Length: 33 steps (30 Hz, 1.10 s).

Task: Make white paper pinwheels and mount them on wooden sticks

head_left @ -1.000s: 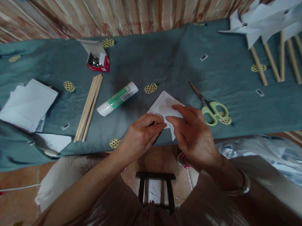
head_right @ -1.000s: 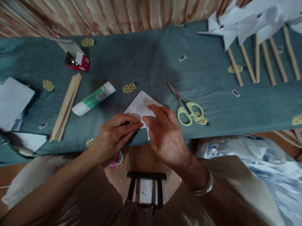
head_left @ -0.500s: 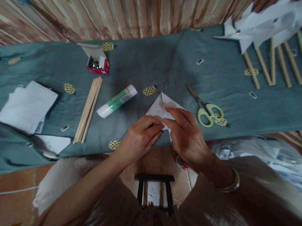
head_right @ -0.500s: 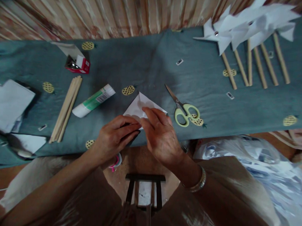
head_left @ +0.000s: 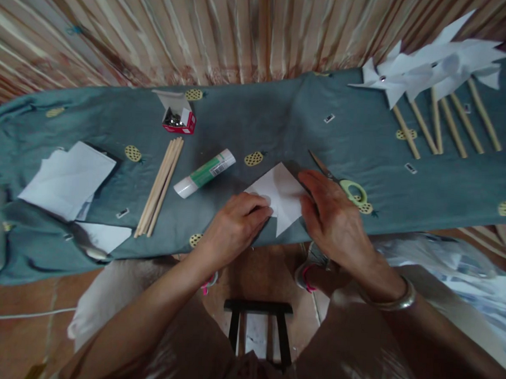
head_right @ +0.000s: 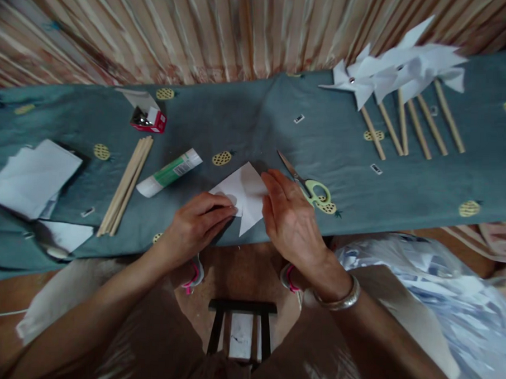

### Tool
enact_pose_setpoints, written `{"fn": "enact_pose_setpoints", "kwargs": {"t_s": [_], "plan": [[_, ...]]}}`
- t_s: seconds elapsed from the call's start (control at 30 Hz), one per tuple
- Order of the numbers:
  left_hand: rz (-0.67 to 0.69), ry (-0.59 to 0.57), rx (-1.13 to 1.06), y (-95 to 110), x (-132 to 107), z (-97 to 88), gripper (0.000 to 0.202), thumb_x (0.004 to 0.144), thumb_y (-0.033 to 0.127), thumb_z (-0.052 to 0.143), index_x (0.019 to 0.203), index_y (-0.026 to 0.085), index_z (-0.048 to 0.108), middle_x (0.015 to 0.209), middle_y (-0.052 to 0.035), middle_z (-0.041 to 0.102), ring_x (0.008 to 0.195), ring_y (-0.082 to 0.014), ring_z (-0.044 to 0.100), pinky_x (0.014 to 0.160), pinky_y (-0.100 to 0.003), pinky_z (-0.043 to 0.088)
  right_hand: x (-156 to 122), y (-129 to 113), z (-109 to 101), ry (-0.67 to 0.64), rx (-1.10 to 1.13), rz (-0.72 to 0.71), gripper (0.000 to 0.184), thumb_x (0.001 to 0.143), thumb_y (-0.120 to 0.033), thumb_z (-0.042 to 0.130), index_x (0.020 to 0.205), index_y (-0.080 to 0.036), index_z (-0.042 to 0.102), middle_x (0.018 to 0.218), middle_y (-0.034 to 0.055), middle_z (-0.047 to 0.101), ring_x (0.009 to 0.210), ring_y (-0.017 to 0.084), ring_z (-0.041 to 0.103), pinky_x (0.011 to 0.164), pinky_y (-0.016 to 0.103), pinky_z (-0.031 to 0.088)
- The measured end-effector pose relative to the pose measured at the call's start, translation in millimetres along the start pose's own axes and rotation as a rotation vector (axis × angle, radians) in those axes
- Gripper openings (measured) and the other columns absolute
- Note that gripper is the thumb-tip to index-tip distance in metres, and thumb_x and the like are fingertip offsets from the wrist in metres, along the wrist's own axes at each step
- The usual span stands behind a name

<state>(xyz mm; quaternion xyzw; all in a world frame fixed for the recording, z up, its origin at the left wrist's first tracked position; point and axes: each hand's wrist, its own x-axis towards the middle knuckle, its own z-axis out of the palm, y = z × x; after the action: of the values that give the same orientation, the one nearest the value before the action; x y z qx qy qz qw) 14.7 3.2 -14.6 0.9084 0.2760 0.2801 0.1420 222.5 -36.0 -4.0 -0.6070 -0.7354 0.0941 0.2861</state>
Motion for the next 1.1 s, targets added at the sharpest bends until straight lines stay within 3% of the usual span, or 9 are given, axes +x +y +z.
{"fn": "enact_pose_setpoints", "kwargs": {"t_s": [0.17, 0.37, 0.5, 0.6, 0.73, 0.83, 1.1], "plan": [[0.002, -0.01, 0.129, -11, 1, -8.7, 0.015, 0.092, 0.016, 0.054, 0.099, 0.017, 0.066, 0.1, -0.0076, 0.069, 0.089, -0.0186, 0.061, 0.075, -0.034, 0.05, -4, -6, -4, 0.035, 0.051, 0.02, 0.034, 0.09, -0.019, 0.046, 0.121, -0.012, 0.058, 0.119, 0.0169, 0.066, 0.113, 0.029, 0.063, 0.093, 0.049, 0.054], [-0.026, -0.008, 0.108, -16, 2, -13.4, 0.017, 0.09, 0.015, 0.053, 0.1, 0.018, 0.066, 0.101, -0.007, 0.068, 0.091, -0.0192, 0.06, 0.078, -0.035, 0.049, -9, -13, -6, 0.014, 0.117, 0.067, 0.029, 0.089, -0.019, 0.048, 0.115, -0.019, 0.062, 0.111, 0.0109, 0.071, 0.098, 0.024, 0.068, 0.086, 0.043, 0.056], [-0.04, -0.003, 0.087, -11, 1, -13.0, 0.017, 0.09, 0.014, 0.054, 0.102, 0.017, 0.065, 0.102, -0.0075, 0.068, 0.092, -0.0201, 0.059, 0.079, -0.036, 0.048, -10, -15, -5, 0.014, 0.127, 0.052, 0.027, 0.089, -0.019, 0.048, 0.111, -0.017, 0.063, 0.109, 0.012, 0.071, 0.094, 0.024, 0.069, 0.084, 0.042, 0.056], [-0.029, 0.018, 0.061, -3, 0, -11.0, 0.017, 0.09, 0.023, 0.058, 0.103, 0.016, 0.064, 0.101, -0.008, 0.067, 0.092, -0.0208, 0.058, 0.08, -0.036, 0.047, -10, -15, -5, 0.01, 0.125, 0.038, 0.027, 0.089, -0.019, 0.048, 0.11, -0.015, 0.064, 0.108, 0.0131, 0.071, 0.095, 0.025, 0.068, 0.084, 0.043, 0.056], [0.022, -0.062, 0.076, 7, 0, -7.9, 0.023, 0.089, 0.034, 0.061, 0.102, 0.017, 0.064, 0.098, -0.0074, 0.068, 0.091, -0.0217, 0.058, 0.077, -0.036, 0.044, -11, -15, -4, 0.007, 0.118, 0.02, 0.026, 0.089, -0.018, 0.047, 0.109, -0.014, 0.064, 0.104, 0.0127, 0.072, 0.094, 0.025, 0.068, 0.084, 0.043, 0.055], [0.038, -0.112, 0.129, 13, 1, -6.6, 0.018, 0.09, 0.031, 0.058, 0.099, 0.017, 0.065, 0.093, -0.0061, 0.068, 0.087, -0.0208, 0.058, 0.074, -0.035, 0.042, -12, -15, -3, 0.003, 0.108, 0.007, 0.026, 0.09, -0.018, 0.047, 0.109, -0.015, 0.064, 0.104, 0.012, 0.072, 0.094, 0.025, 0.068, 0.085, 0.042, 0.055], [0.097, -0.082, 0.221, 19, 2, -6.2, 0.012, 0.092, 0.017, 0.055, 0.093, 0.014, 0.066, 0.087, -0.0047, 0.068, 0.078, -0.0171, 0.059, 0.069, -0.031, 0.043, -13, -13, -8, -0.035, 0.139, -0.008, 0.027, 0.087, -0.013, 0.049, 0.108, -0.014, 0.065, 0.109, 0.013, 0.071, 0.101, 0.025, 0.066, 0.091, 0.044, 0.053]]}}
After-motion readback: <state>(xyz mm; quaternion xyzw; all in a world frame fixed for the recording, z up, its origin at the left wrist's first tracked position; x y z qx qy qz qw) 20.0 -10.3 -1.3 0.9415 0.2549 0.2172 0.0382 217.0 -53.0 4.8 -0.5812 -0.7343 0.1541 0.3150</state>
